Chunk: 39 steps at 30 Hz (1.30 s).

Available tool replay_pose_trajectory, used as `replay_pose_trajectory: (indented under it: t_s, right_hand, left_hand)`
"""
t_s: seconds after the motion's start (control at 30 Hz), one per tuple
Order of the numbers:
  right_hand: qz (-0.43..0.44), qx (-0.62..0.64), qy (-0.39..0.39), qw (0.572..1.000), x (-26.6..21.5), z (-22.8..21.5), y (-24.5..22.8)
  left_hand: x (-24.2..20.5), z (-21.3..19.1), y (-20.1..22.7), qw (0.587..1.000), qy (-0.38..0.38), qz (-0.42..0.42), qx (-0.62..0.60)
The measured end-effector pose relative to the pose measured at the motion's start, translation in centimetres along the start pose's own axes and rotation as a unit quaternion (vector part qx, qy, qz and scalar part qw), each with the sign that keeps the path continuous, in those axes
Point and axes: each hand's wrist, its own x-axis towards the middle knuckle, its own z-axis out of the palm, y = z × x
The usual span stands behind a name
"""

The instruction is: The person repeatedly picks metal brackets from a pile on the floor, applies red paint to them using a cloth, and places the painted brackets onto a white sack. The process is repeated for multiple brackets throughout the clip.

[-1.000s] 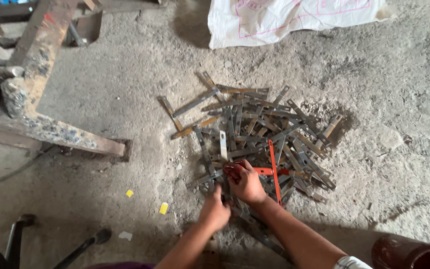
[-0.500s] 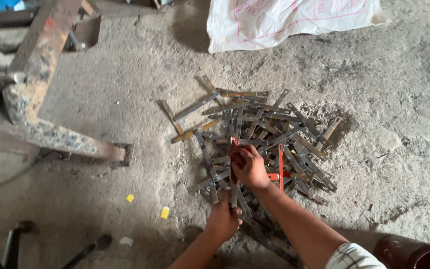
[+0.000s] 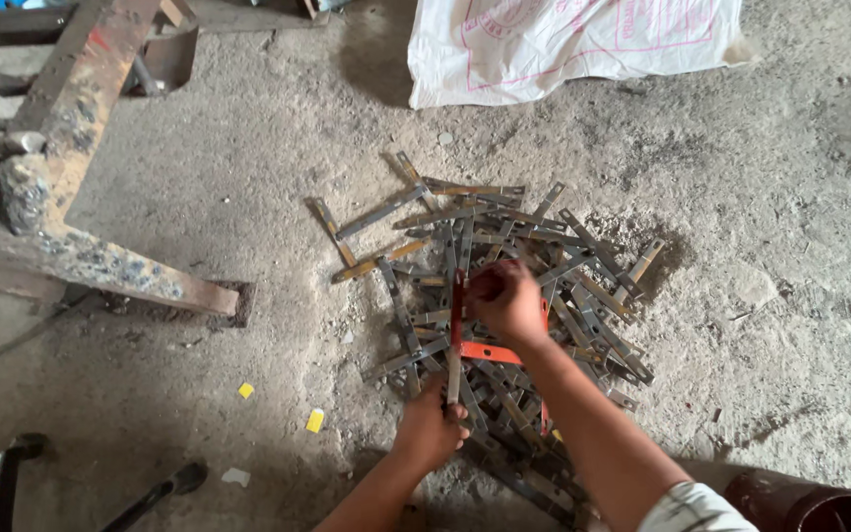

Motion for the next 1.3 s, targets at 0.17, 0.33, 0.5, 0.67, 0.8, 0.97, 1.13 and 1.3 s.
replay_pose_trajectory:
  t_s: [0.17,0.33,0.5,0.67,0.8,0.97,1.13,1.3]
  right_hand:
    - [-0.123,-0.026,-0.071,0.989,-3.0,2.0,2.9]
    - [-0.113,-0.071,-0.218,0.967,-6.0,1.9,4.0]
    - [0.01,-0.02,-0.151,0.988,-5.8,2.1,3.3]
    - [0.029,0.01,-0.211,0.977,-7.2,1.7,2.5]
    - [-0.087,-0.009,-0.367,0.926,-9.6,0.8,1.5]
    - [-0.022,-0.039,-0.387,0.921,-10.3,-0.2,0.4]
    - [-0.136,-0.008,-0.375,0.917,-9.8,-1.3,-0.2]
    - [0.061,-0.257,-0.498,0.826,-7.9,-3.4,0.7]
  left_hand:
    - [-0.4,-0.4,1.5,0.998,0.001,-0.043,0.04]
    - [0.5,-1.8,2.1,0.996,-0.016,-0.073,-0.039]
    - [0.9,-1.9,2.2,0.994,-0.016,-0.104,0.012]
    - [2.6,-3.6,0.9,0.974,-0.036,-0.082,-0.208]
    - [6.0,-4.9,-0.8,0.91,-0.03,-0.215,-0.352]
    - [6.9,-4.3,-1.3,0.915,-0.014,-0.214,-0.343]
    - [7.8,-3.8,-1.0,0.935,-0.02,-0.197,-0.294]
    - [8.1,-3.1,-2.1,0.948,-0.089,-0.154,-0.264]
